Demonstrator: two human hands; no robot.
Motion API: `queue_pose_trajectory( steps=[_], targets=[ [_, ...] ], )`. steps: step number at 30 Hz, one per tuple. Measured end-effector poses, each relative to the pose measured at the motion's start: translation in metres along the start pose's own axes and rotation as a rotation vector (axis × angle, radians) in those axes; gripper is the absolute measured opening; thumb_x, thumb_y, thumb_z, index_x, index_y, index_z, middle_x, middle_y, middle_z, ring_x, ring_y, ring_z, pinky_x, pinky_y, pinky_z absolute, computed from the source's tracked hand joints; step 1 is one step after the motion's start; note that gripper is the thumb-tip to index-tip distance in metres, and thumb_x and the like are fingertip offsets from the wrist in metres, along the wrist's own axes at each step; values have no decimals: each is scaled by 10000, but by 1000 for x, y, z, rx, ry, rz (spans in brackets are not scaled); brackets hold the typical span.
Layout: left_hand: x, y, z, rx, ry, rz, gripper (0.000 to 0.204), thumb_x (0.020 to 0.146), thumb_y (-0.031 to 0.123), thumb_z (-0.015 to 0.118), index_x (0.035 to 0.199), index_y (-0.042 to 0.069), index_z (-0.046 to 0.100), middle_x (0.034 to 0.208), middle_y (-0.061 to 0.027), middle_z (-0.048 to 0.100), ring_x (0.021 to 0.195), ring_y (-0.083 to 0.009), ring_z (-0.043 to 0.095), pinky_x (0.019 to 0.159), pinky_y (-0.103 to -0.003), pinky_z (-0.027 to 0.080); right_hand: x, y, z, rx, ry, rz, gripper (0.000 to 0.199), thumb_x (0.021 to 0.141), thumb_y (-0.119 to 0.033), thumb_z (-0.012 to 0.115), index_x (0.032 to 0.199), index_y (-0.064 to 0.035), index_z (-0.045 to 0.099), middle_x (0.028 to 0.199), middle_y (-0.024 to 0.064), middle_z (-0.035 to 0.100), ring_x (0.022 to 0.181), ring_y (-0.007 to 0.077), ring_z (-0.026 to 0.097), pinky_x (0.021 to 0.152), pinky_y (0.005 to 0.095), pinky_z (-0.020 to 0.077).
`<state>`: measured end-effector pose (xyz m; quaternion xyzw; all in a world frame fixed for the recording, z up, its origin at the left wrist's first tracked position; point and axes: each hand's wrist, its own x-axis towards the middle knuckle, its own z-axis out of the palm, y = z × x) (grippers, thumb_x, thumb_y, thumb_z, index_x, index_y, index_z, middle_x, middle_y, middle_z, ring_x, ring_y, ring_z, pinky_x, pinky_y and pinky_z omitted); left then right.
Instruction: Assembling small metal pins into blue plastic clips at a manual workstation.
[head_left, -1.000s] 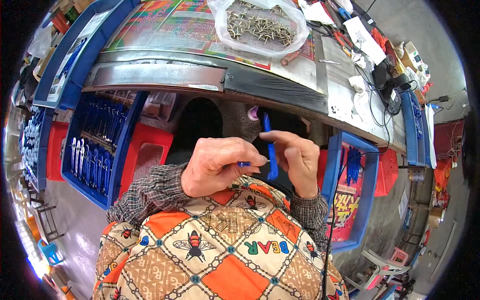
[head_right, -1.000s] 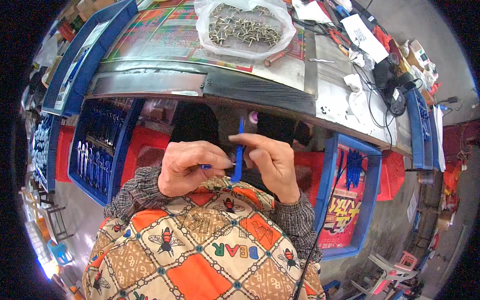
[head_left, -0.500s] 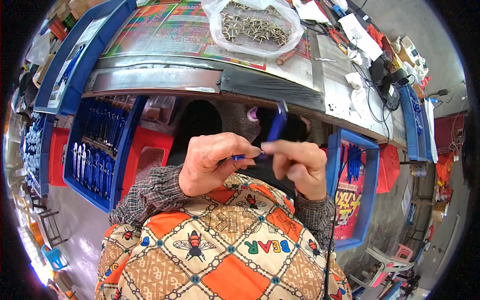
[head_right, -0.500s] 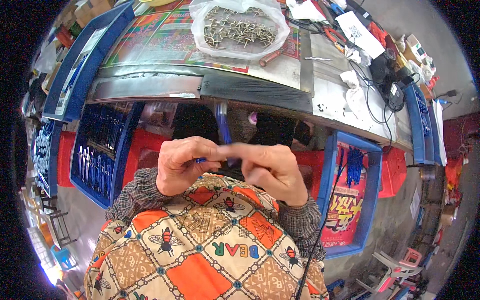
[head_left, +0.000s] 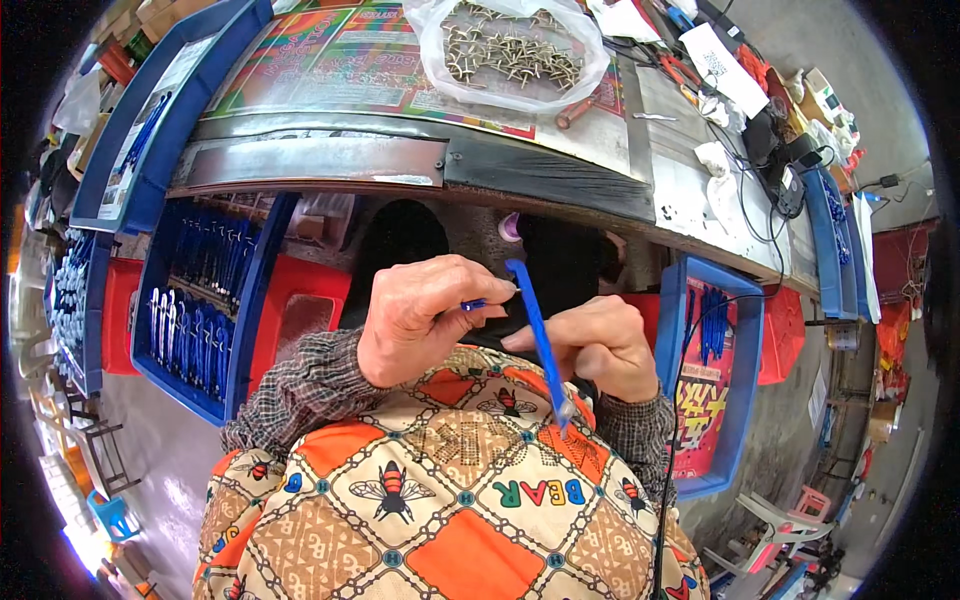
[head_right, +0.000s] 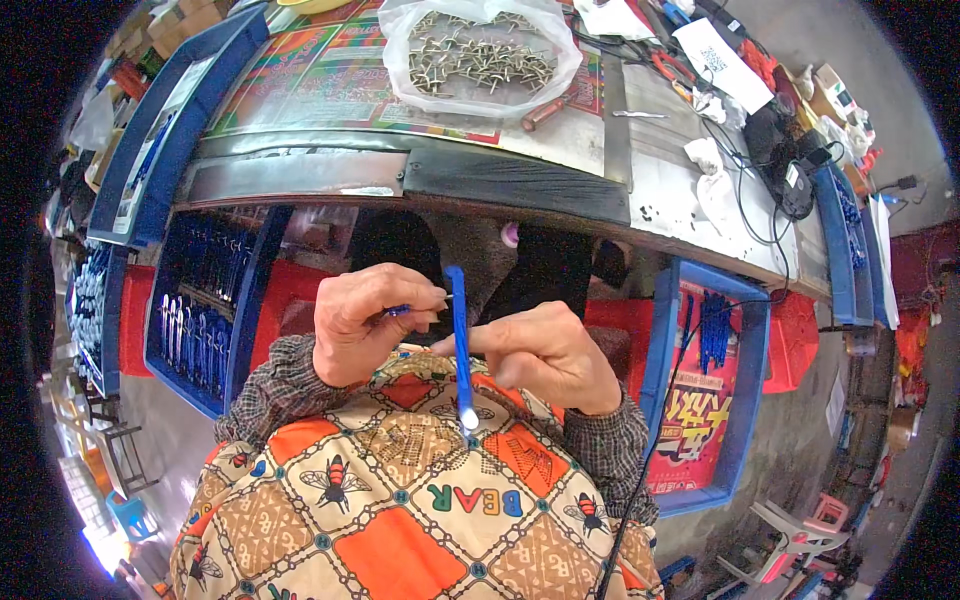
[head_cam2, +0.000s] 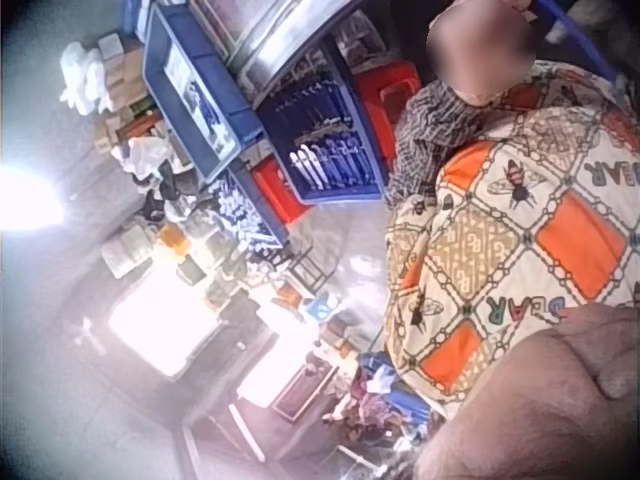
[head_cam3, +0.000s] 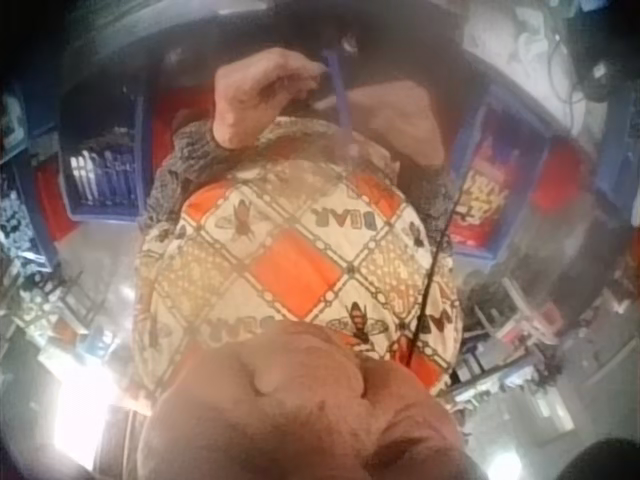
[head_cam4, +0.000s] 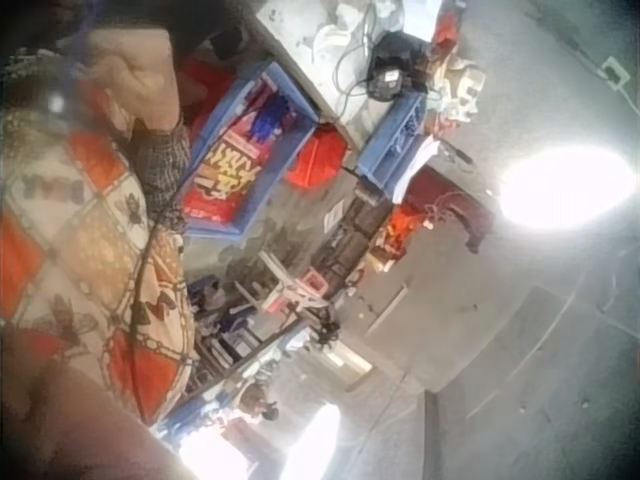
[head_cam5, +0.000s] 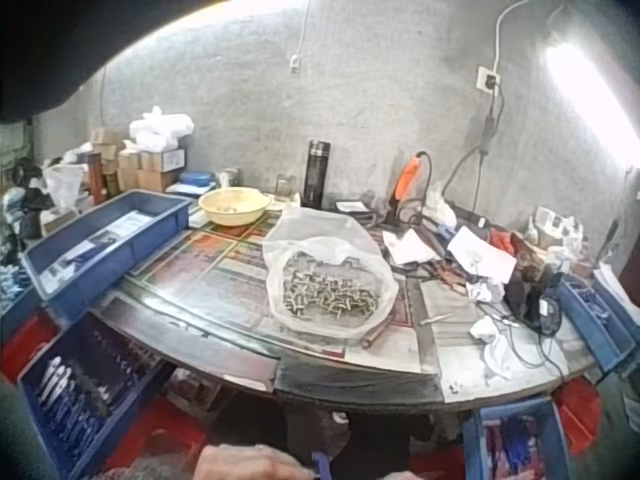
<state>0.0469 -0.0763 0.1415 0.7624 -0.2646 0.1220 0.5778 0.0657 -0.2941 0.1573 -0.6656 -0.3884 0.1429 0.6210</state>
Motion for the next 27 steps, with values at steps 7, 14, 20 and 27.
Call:
queue_pose_trajectory(
  steps=[7, 14, 20, 27],
  targets=[
    [-2, 2, 0, 32, -91, 122, 303, 649, -79, 657, 921, 55, 649, 806, -108, 645, 732, -255, 656, 594, -303, 522, 12, 14, 20, -102, 338, -6, 333, 838, -135, 462, 1041, 43, 658, 573, 8, 537, 496, 51, 489, 455, 201, 354],
    [-2, -5, -3, 24, -39, 158, 260, 672, -66, 706, 908, 27, 648, 820, -109, 662, 701, -223, 661, 579, -280, 526, -5, 46, 20, 81, 251, 302, 444, 976, -330, 408, 976, 33, 664, 603, -10, 532, 508, 25, 422, 453, 193, 323],
    [-2, -8, -5, 142, -6, 16, 257, 679, -81, 692, 906, 31, 649, 833, -111, 665, 695, -210, 661, 581, -278, 531, -3, 20, 5, 12, 31, 54, 535, 952, -412, 438, 915, 65, 678, 527, 22, 512, 436, 81, 467, 421, 232, 345],
    [-2, 2, 0, 49, -112, 119, 269, 660, -97, 630, 889, 42, 643, 802, -96, 653, 726, -261, 660, 598, -305, 529, 8, 18, 15, -105, 315, -25, 379, 920, -299, 504, 1040, 22, 667, 570, -10, 518, 506, 52, 498, 457, 201, 369]
  ],
)
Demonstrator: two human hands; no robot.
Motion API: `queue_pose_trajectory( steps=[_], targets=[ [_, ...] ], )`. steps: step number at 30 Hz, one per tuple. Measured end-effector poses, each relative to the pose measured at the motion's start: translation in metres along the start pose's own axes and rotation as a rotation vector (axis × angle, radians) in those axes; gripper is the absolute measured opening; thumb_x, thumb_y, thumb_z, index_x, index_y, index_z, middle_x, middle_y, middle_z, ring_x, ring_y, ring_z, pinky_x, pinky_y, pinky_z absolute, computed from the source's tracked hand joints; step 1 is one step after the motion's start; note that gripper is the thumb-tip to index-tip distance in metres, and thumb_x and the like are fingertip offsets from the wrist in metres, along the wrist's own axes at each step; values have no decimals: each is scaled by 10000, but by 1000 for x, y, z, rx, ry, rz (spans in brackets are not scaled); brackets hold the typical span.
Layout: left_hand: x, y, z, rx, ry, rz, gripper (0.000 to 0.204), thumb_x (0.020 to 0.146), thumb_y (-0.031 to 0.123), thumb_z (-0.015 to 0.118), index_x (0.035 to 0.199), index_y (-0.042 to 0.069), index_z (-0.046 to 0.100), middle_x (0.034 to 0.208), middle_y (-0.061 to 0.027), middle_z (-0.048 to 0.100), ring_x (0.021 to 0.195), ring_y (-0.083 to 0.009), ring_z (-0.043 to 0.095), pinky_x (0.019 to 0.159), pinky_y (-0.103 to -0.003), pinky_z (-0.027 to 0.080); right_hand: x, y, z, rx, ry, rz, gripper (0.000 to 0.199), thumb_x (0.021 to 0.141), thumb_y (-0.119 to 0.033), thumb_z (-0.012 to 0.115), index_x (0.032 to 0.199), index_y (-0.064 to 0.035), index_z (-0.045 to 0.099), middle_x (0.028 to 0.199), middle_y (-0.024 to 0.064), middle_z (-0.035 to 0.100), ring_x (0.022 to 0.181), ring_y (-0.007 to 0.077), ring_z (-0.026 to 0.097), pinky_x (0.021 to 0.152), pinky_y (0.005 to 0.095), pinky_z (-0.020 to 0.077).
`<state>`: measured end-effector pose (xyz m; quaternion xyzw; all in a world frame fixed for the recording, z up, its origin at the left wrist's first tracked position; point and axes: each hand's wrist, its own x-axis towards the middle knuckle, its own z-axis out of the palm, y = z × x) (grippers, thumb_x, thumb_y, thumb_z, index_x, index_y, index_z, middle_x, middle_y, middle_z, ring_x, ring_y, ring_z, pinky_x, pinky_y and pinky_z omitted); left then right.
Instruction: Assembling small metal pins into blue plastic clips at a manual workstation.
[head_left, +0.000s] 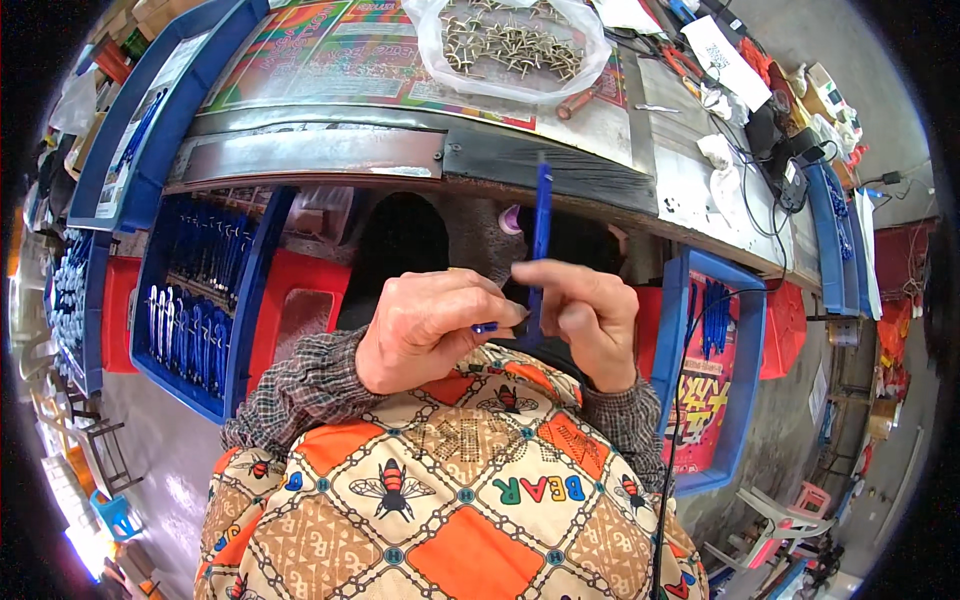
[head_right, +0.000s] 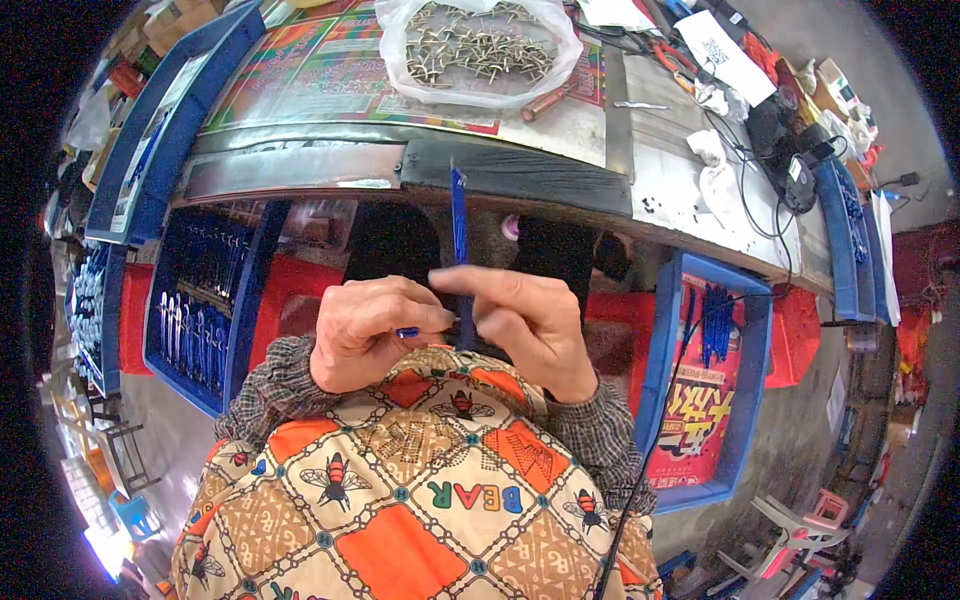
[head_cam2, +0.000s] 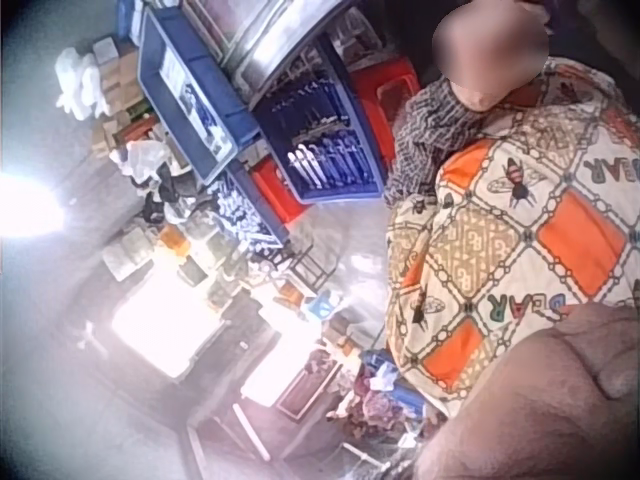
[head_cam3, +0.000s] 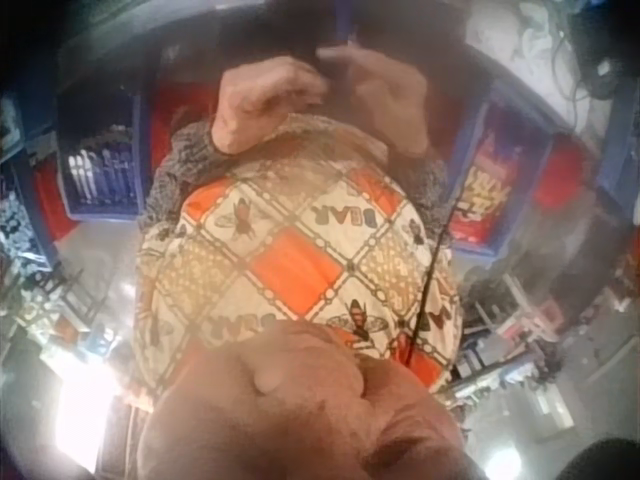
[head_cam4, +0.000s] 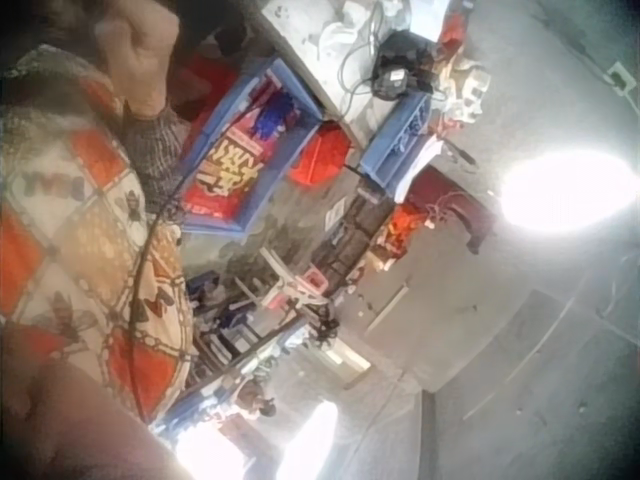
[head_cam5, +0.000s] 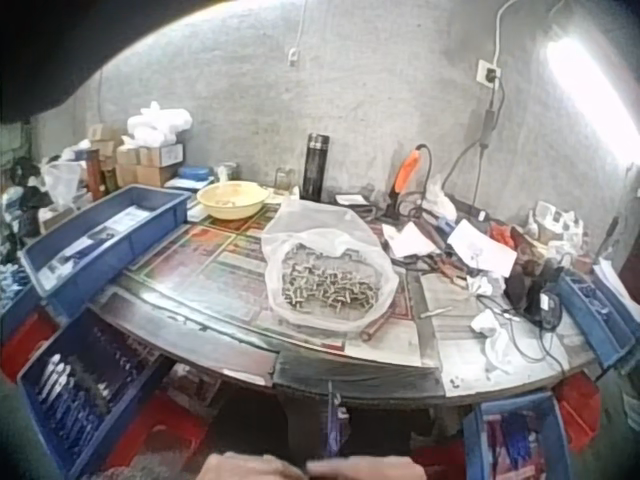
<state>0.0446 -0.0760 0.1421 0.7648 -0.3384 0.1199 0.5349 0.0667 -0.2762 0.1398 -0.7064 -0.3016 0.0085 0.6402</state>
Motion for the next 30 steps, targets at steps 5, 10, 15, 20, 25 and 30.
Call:
queue_pose_trajectory(
  steps=[5, 10, 15, 20, 25, 30],
  targets=[
    [-3, -3, -2, -65, 15, -28, 232, 684, -39, 719, 895, 27, 651, 818, -114, 660, 721, -235, 664, 589, -299, 526, -6, 18, 8, 75, 14, 224, 311, 919, -181, 445, 1021, 20, 660, 601, -28, 515, 502, 27, 418, 456, 187, 328],
    [0, 0, -7, -102, 50, -181, 211, 736, -99, 655, 923, -1, 643, 810, -103, 656, 648, -156, 634, 552, -243, 507, -16, 25, 3, 124, -146, 360, 312, 912, -198, 472, 902, 39, 673, 576, 8, 537, 496, 56, 450, 462, 212, 359],
    [-5, -11, -3, -74, 86, -167, 204, 752, -94, 650, 935, -5, 636, 810, -99, 655, 640, -135, 626, 542, -238, 500, -3, -3, -13, 122, -362, 112, 259, 883, -215, 581, 932, 16, 686, 686, 111, 635, 573, 143, 617, 559, 260, 473],
    [-5, -10, 2, -83, 32, -31, 165, 752, -99, 653, 891, -14, 628, 814, -112, 655, 698, -186, 657, 570, -260, 519, 4, -10, 0, 1, -53, -11, 291, 829, -157, 532, 988, 45, 668, 580, 24, 550, 469, 82, 494, 459, 219, 383],
    [-5, -4, -4, -198, -9, -126, 129, 774, -81, 650, 885, -22, 620, 812, -113, 662, 668, -159, 645, 562, -242, 507, 1, 17, 4, -41, -30, 43, 258, 848, -88, 526, 1038, 30, 653, 683, 40, 558, 589, 88, 517, 540, 226, 406],
    [-8, -10, -2, -361, 67, -287, 96, 827, -61, 619, 915, -22, 619, 816, -89, 656, 631, -99, 609, 561, -217, 498, 1, 24, 9, -100, -61, -21, 187, 760, -87, 698, 913, 13, 659, 737, 82, 616, 649, 163, 579, 601, 264, 441]
  ],
)
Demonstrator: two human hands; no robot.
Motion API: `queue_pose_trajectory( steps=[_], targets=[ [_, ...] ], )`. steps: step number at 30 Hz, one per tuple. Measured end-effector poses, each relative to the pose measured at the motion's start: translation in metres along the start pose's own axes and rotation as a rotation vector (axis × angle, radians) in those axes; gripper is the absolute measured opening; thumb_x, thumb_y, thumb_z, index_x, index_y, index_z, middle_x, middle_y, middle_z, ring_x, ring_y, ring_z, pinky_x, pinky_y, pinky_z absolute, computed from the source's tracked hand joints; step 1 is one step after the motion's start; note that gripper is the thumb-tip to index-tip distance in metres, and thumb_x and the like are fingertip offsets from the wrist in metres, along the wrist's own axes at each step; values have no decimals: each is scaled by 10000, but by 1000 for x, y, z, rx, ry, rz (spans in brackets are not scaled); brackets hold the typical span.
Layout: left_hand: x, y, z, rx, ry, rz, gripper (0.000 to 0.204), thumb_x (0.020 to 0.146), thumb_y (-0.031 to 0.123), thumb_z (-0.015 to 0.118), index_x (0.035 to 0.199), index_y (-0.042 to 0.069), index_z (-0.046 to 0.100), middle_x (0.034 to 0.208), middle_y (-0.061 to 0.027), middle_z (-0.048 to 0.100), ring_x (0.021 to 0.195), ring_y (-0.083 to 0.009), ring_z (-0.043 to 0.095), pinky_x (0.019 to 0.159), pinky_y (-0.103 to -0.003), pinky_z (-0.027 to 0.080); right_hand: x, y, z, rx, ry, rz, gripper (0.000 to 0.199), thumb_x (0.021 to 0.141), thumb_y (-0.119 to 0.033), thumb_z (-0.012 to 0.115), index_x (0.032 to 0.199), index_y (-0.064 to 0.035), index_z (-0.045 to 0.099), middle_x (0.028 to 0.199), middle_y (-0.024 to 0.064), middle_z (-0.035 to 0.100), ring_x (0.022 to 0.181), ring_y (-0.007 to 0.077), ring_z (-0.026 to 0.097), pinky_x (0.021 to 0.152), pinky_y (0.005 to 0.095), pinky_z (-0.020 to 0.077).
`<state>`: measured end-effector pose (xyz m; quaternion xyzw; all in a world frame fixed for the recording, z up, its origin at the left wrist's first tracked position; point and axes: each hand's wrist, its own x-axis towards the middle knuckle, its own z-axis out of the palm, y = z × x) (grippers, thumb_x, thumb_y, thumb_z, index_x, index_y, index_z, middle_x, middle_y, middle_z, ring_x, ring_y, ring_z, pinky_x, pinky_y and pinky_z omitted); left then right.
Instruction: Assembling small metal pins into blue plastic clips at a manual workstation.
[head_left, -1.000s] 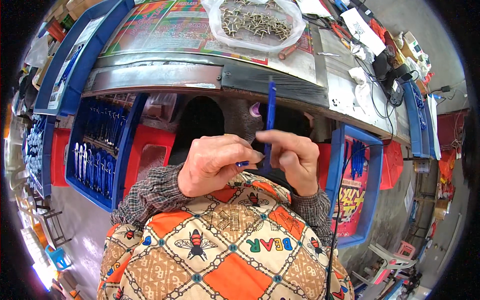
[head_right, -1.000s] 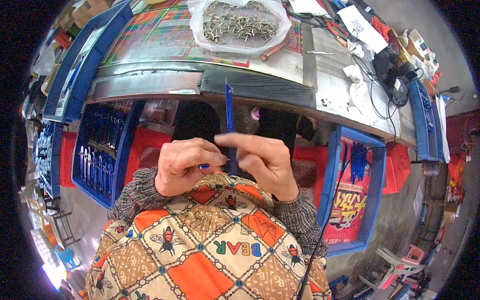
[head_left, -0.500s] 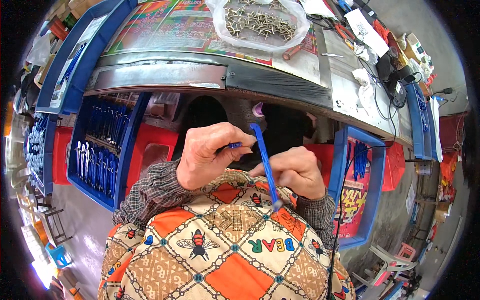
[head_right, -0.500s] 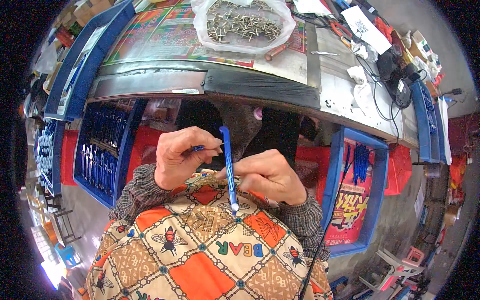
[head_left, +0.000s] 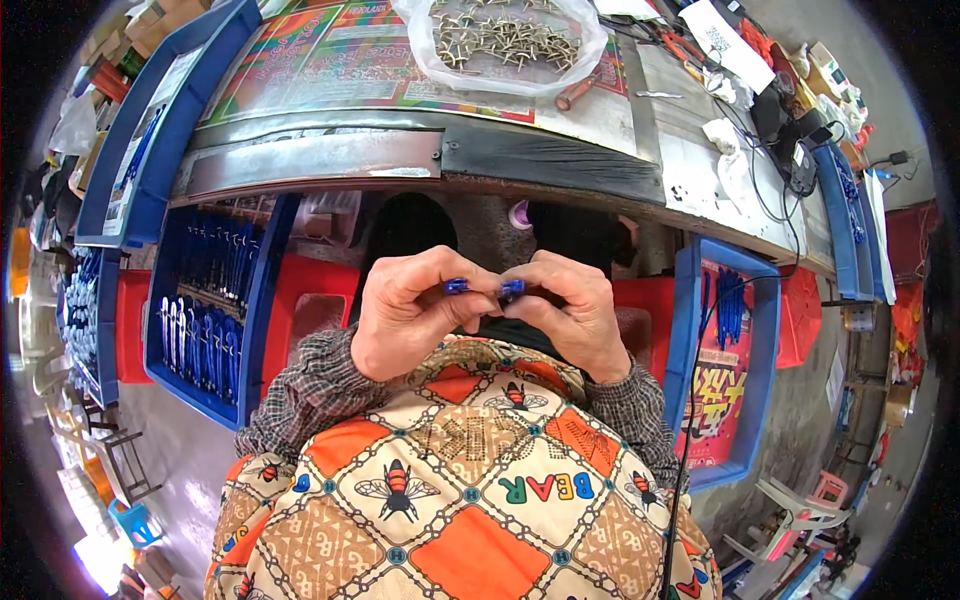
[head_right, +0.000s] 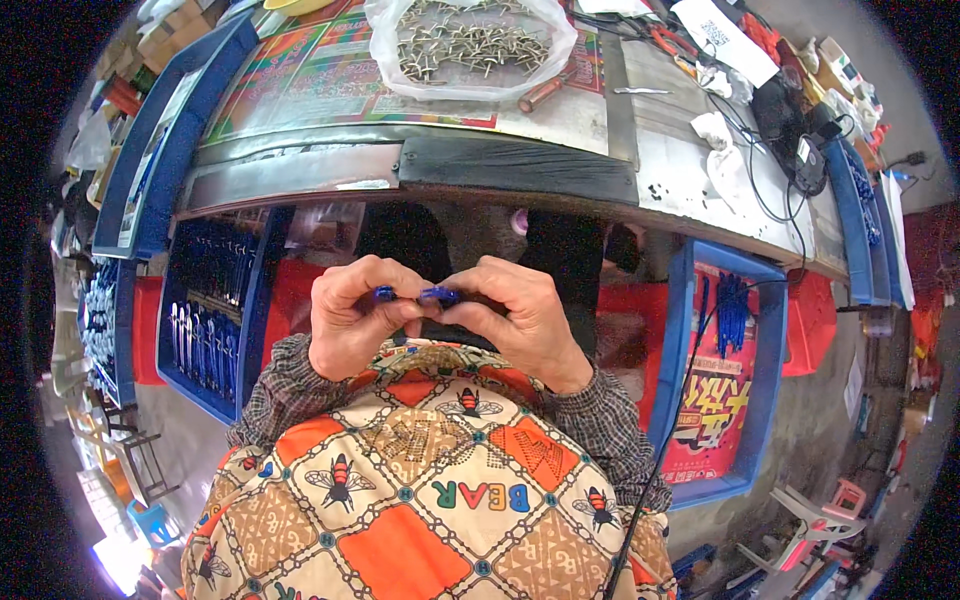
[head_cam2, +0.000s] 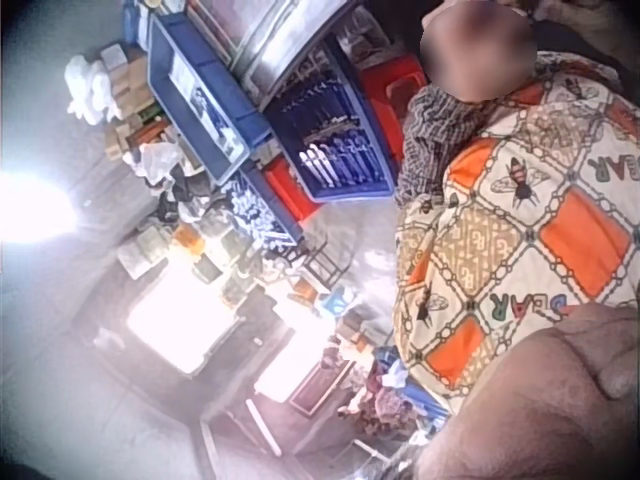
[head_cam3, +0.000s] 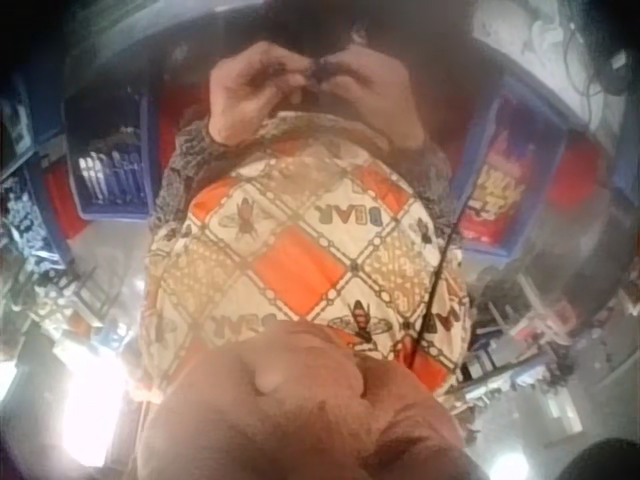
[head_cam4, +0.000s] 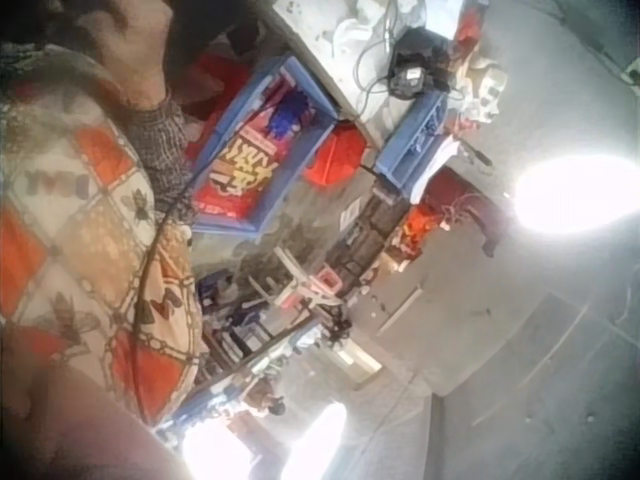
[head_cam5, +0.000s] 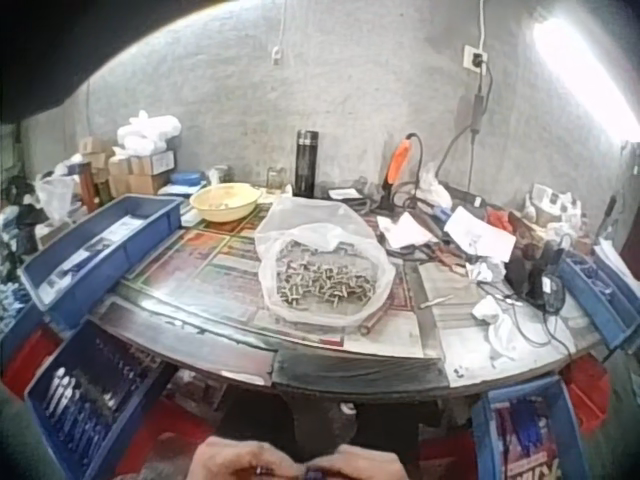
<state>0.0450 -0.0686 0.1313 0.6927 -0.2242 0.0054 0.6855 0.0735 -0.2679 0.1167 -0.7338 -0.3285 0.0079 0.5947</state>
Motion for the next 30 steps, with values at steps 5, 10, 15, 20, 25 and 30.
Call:
queue_pose_trajectory(
  steps=[5, 10, 15, 20, 25, 30],
  targets=[
    [0, -2, 4, -168, 56, -92, 116, 845, -47, 614, 959, -25, 615, 811, -76, 648, 670, -97, 618, 594, -216, 513, 1, -5, -1, -33, 17, -12, 137, 793, -93, 680, 887, 4, 660, 731, 86, 621, 651, 187, 599, 588, 280, 458],
    [1, -13, 3, -414, 53, -181, 126, 895, 15, 580, 1008, -39, 570, 833, -110, 640, 694, -131, 624, 647, -251, 536, 0, -6, 0, -24, 16, 31, 105, 812, -86, 666, 867, 4, 663, 743, 91, 633, 658, 199, 620, 585, 290, 475],
    [3, -14, 4, -424, 66, -222, 153, 892, 72, 601, 1001, -24, 554, 823, -123, 636, 663, -155, 618, 613, -261, 524, -1, -6, 0, -47, 19, 46, 116, 825, -103, 660, 841, 12, 655, 733, 95, 626, 645, 194, 618, 573, 287, 473],
    [3, -17, 5, -444, 100, -245, 169, 877, 101, 629, 980, -11, 553, 813, -127, 637, 624, -162, 606, 568, -261, 509, -1, -7, 4, -23, 46, 74, 123, 818, -99, 656, 841, 22, 644, 686, 88, 590, 606, 185, 568, 555, 277, 431],
    [1, -20, 5, -481, 82, -255, 144, 917, 65, 565, 1018, -37, 561, 815, -117, 639, 692, -165, 636, 627, -259, 528, -2, -3, 8, 4, 69, 93, 124, 828, -98, 644, 832, 25, 639, 681, 88, 584, 600, 180, 560, 548, 277, 425],
    [2, -19, 5, -485, 101, -299, 146, 902, 67, 583, 1012, -27, 559, 815, -117, 636, 656, -153, 618, 620, -268, 529, -2, -5, 7, -24, 66, 129, 153, 843, -115, 633, 810, 34, 625, 683, 87, 584, 600, 173, 561, 553, 268, 427]
  ],
)
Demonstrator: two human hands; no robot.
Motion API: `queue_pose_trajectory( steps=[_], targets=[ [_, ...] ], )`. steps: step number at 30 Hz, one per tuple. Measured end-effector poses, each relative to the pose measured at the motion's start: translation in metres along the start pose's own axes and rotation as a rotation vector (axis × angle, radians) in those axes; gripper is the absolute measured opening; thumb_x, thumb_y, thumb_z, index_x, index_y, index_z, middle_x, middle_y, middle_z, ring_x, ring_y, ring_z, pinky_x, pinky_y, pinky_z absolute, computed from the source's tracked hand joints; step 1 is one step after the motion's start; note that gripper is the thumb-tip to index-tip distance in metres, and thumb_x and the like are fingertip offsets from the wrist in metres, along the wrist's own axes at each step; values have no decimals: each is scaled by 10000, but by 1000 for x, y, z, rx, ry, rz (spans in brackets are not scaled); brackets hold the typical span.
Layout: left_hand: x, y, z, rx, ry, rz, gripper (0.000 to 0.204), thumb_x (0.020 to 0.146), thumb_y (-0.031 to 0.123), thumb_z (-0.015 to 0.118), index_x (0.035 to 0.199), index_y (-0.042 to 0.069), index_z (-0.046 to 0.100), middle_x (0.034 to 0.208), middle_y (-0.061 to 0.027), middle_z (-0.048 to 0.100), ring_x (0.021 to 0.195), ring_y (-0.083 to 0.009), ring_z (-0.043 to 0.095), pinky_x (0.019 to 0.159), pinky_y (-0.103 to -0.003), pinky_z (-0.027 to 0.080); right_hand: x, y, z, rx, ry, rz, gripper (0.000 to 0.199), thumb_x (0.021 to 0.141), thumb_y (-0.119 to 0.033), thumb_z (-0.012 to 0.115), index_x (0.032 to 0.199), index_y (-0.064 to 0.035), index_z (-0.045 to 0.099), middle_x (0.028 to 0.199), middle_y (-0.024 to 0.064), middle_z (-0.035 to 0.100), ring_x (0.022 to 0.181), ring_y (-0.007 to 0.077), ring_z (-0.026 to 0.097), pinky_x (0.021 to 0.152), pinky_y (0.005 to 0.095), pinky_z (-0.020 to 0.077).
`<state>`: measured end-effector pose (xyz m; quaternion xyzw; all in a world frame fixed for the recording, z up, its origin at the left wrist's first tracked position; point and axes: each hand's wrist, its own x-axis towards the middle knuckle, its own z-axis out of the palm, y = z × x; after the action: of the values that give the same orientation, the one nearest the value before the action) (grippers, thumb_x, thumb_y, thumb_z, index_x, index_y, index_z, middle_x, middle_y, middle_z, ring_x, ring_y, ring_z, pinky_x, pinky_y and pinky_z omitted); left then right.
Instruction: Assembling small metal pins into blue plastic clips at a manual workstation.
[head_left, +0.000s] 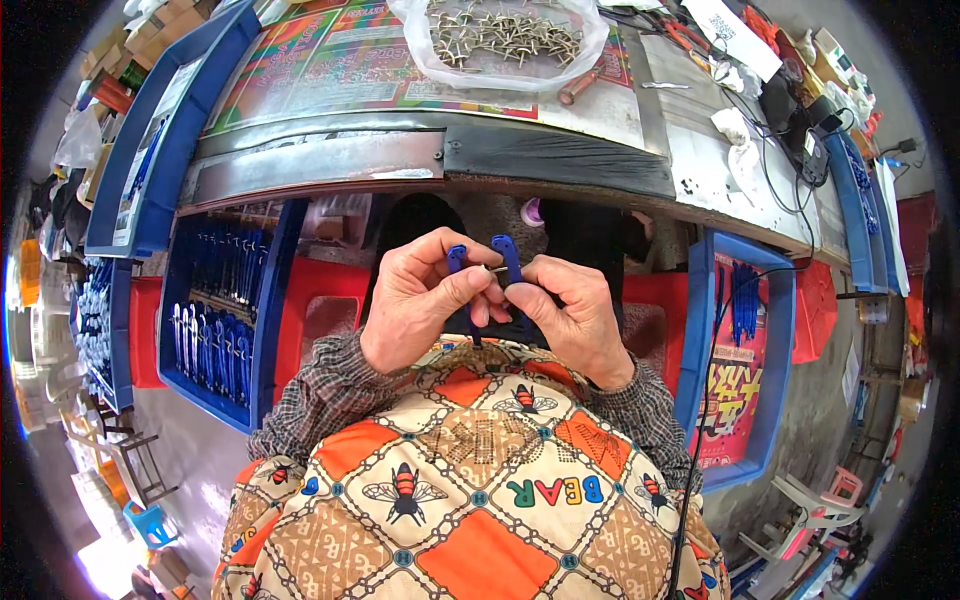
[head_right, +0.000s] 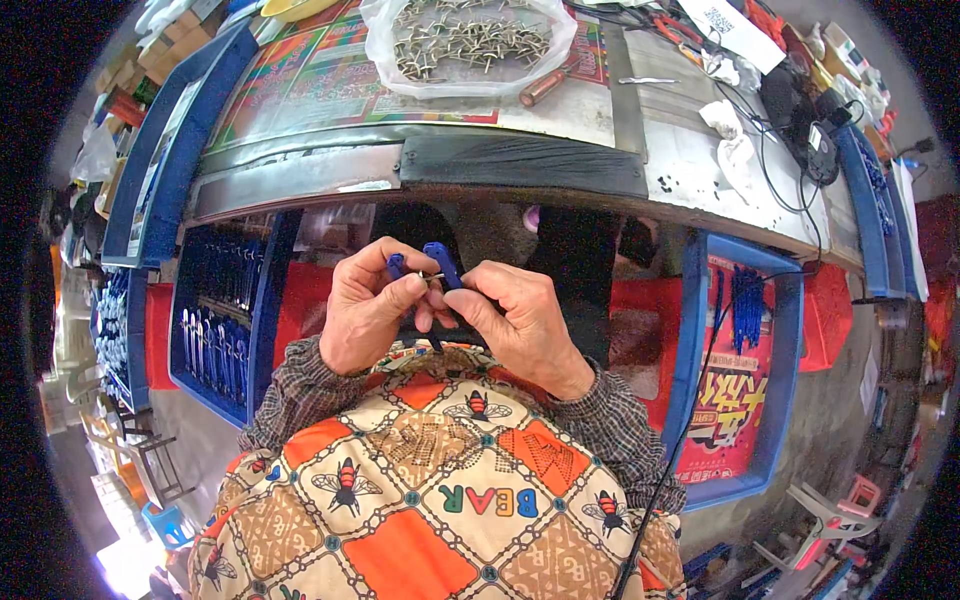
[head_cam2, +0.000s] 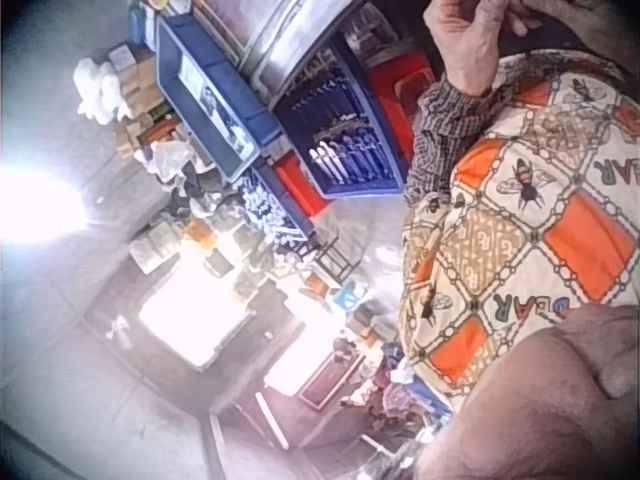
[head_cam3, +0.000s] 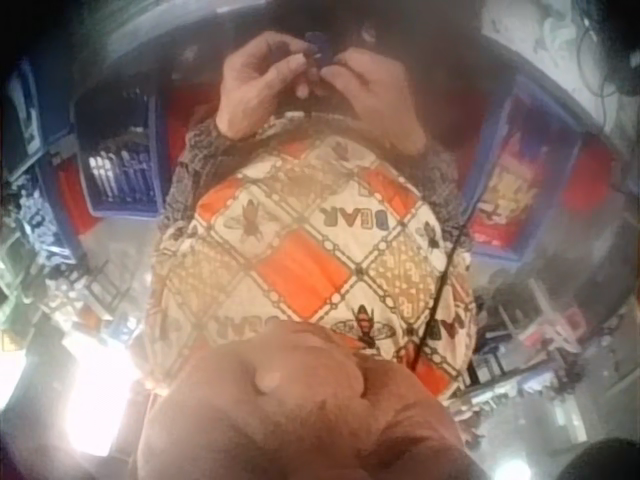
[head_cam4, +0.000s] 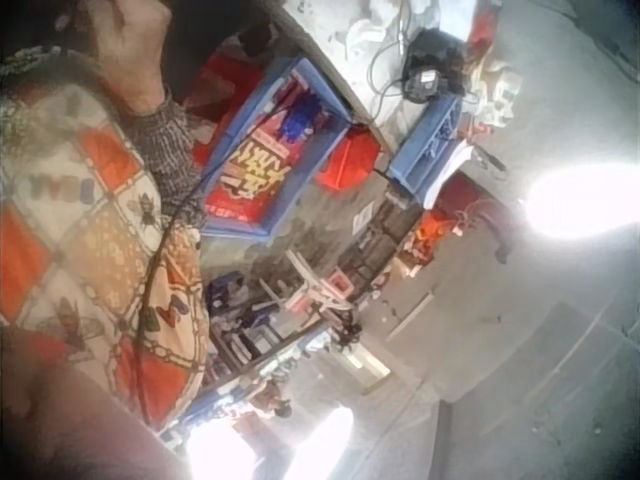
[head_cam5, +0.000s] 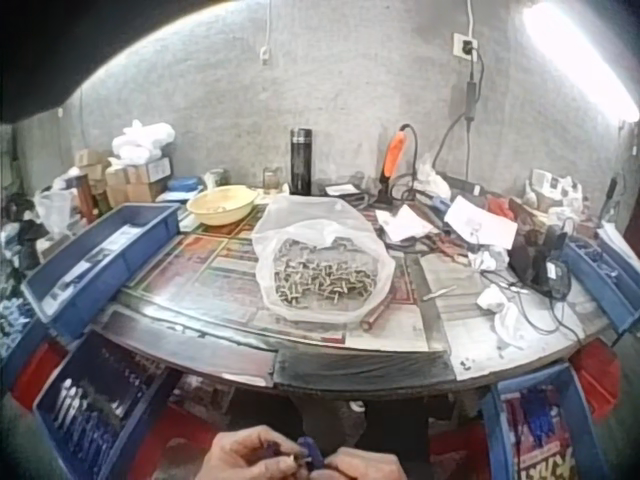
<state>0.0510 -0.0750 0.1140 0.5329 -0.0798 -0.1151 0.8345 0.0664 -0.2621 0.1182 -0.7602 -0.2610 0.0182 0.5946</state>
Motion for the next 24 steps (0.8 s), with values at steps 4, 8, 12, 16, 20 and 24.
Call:
queue_pose_trajectory(
  steps=[4, 8, 12, 16, 20, 24],
  targets=[
    [0, -2, -3, 7, 0, -35, 201, 890, 46, 579, 1077, -17, 544, 847, -115, 635, 670, -148, 613, 650, -279, 532, -1, 5, 2, 9, 7, -18, 174, 856, -132, 628, 804, 34, 623, 683, 78, 583, 596, 150, 547, 551, 260, 422],
    [1, 0, -1, 20, -44, -2, 345, 868, 9, 580, 1203, -14, 498, 937, -112, 631, 771, -169, 632, 723, -310, 544, -2, 8, 2, 91, 26, 49, 185, 883, -139, 609, 828, 37, 626, 689, 14, 568, 617, 78, 509, 546, 224, 400],
    [-1, 0, 3, -78, 82, -41, 312, 856, -17, 583, 1161, -20, 515, 943, -116, 631, 775, -171, 633, 749, -339, 552, -9, 14, 1, 242, 77, 199, 215, 913, -187, 587, 861, 16, 635, 659, -63, 524, 536, -1, 392, 467, 171, 274],
    [-1, 0, -1, -70, 33, -73, 229, 850, -46, 576, 1076, -30, 542, 944, -119, 630, 771, -170, 635, 740, -353, 566, -9, 15, 5, 281, 123, 261, 247, 911, -242, 599, 848, -5, 631, 600, -82, 479, 475, -19, 321, 421, 169, 202],
    [-1, -1, 2, -89, 64, -60, 197, 850, -53, 578, 1044, -39, 550, 925, -115, 631, 757, -168, 636, 711, -345, 575, -9, 16, 7, 356, 130, 319, 250, 912, -249, 600, 830, -13, 617, 586, -87, 445, 468, -14, 315, 417, 169, 198],
    [-1, -3, 2, -105, 74, -29, 198, 849, -56, 580, 1044, -43, 550, 917, -115, 629, 752, -165, 634, 707, -343, 576, -8, 14, 11, 382, 136, 331, 241, 914, -235, 600, 790, -29, 586, 579, -84, 418, 467, -10, 312, 413, 167, 205]
  ],
)
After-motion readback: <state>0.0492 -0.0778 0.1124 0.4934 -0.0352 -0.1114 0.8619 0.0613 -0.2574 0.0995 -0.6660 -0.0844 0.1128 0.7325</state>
